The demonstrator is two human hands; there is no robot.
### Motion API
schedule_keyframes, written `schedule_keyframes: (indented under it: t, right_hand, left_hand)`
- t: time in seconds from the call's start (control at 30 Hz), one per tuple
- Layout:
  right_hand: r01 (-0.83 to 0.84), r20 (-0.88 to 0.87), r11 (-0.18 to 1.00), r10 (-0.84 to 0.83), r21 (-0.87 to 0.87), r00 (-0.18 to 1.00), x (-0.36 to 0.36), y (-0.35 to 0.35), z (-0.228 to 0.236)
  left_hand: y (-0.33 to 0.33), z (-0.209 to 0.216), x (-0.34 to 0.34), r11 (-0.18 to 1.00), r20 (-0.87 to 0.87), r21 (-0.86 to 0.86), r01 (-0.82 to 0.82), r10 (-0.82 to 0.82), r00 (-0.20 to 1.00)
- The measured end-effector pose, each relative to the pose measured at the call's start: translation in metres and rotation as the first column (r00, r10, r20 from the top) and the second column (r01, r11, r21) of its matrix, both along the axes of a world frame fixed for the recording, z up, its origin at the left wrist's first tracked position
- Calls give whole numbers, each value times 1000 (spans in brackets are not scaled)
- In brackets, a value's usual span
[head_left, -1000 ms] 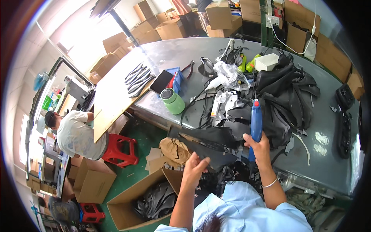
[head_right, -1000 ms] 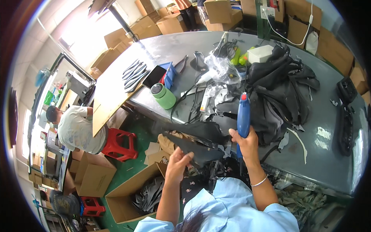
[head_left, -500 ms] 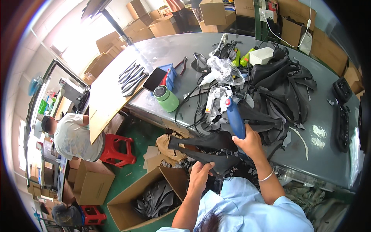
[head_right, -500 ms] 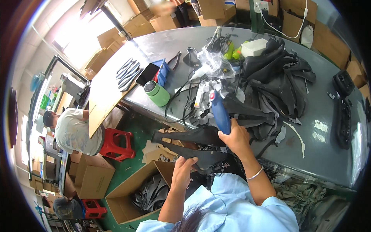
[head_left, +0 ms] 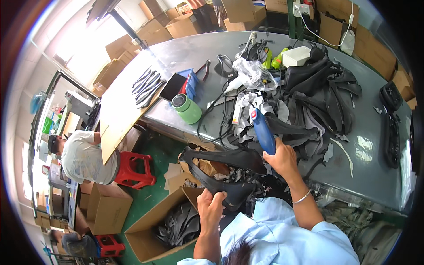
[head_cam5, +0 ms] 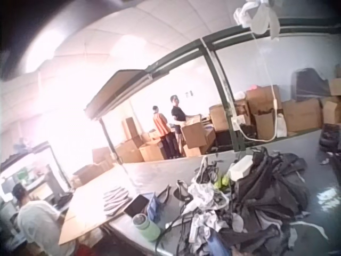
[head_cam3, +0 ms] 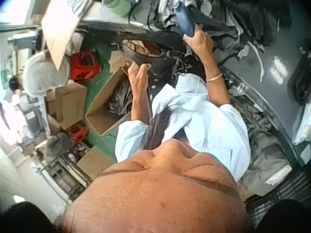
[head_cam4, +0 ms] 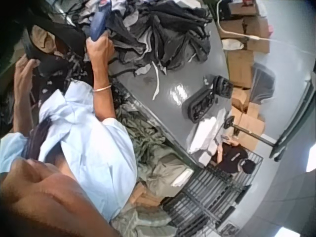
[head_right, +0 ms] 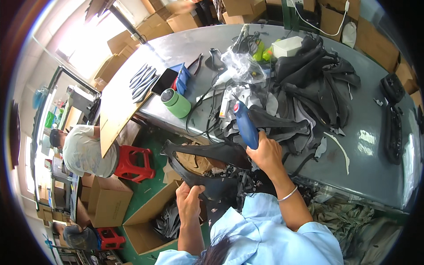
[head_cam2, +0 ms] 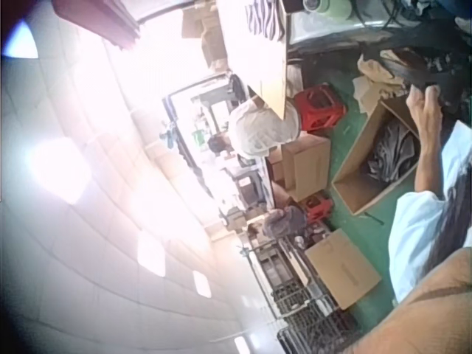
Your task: The person uses a blue handheld electric trimmer to cut and shape a black flexible material, likely fabric or synthetic leather. They hold the material with one hand and guide the tool along the edges with the other, repeatedly trimming the piece and discarding the cut-off strips onto the table.
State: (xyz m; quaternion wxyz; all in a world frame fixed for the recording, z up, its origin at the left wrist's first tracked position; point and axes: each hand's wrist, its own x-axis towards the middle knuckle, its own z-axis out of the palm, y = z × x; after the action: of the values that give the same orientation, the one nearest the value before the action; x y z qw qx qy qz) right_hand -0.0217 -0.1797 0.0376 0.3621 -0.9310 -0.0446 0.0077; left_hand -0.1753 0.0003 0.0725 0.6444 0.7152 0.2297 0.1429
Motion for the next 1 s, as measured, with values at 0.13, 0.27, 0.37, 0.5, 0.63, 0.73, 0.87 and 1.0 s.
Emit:
schedule_keyframes:
  t: [0.13, 0.27, 0.37, 0.5, 0.63, 0.73, 0.87, 1.0]
  right_hand:
    - [-11, 45, 999, 13, -43, 999, 8, -5, -4]
    - [-78, 143, 985, 56, 155, 988, 1, -7, -2]
    - [-66, 209, 943, -4, 325, 978, -11, -10, 1]
    - [-150, 275, 912, 43, 382, 960, -19, -16, 26]
    - [-241, 204, 812, 154, 531, 967, -38, -17, 38]
    - [-268, 129, 825, 235, 498, 963, -61, -6, 45]
    - [-249, 164, 882, 198, 401, 966, -63, 1, 45]
    - [-236, 145, 870, 191, 432, 971, -60, -10, 44]
  left_hand:
    - [40, 35, -40, 957, 338, -282, -69, 167, 926]
    - [27, 21, -37, 838, 242, -508, -197, 359, 901]
    - [17, -18, -40, 736, 255, -676, 36, 189, 948]
    - [-19, -46, -22, 402, 325, -884, 239, 161, 932]
    - [-45, -40, -6, 394, 234, -906, 156, 158, 959]
    - [-58, -55, -7, 365, 243, -910, 195, 88, 966]
    - [-59, -50, -14, 384, 150, -884, 266, -307, 940]
    - [-40, -16, -37, 922, -67, -203, 328, -347, 935]
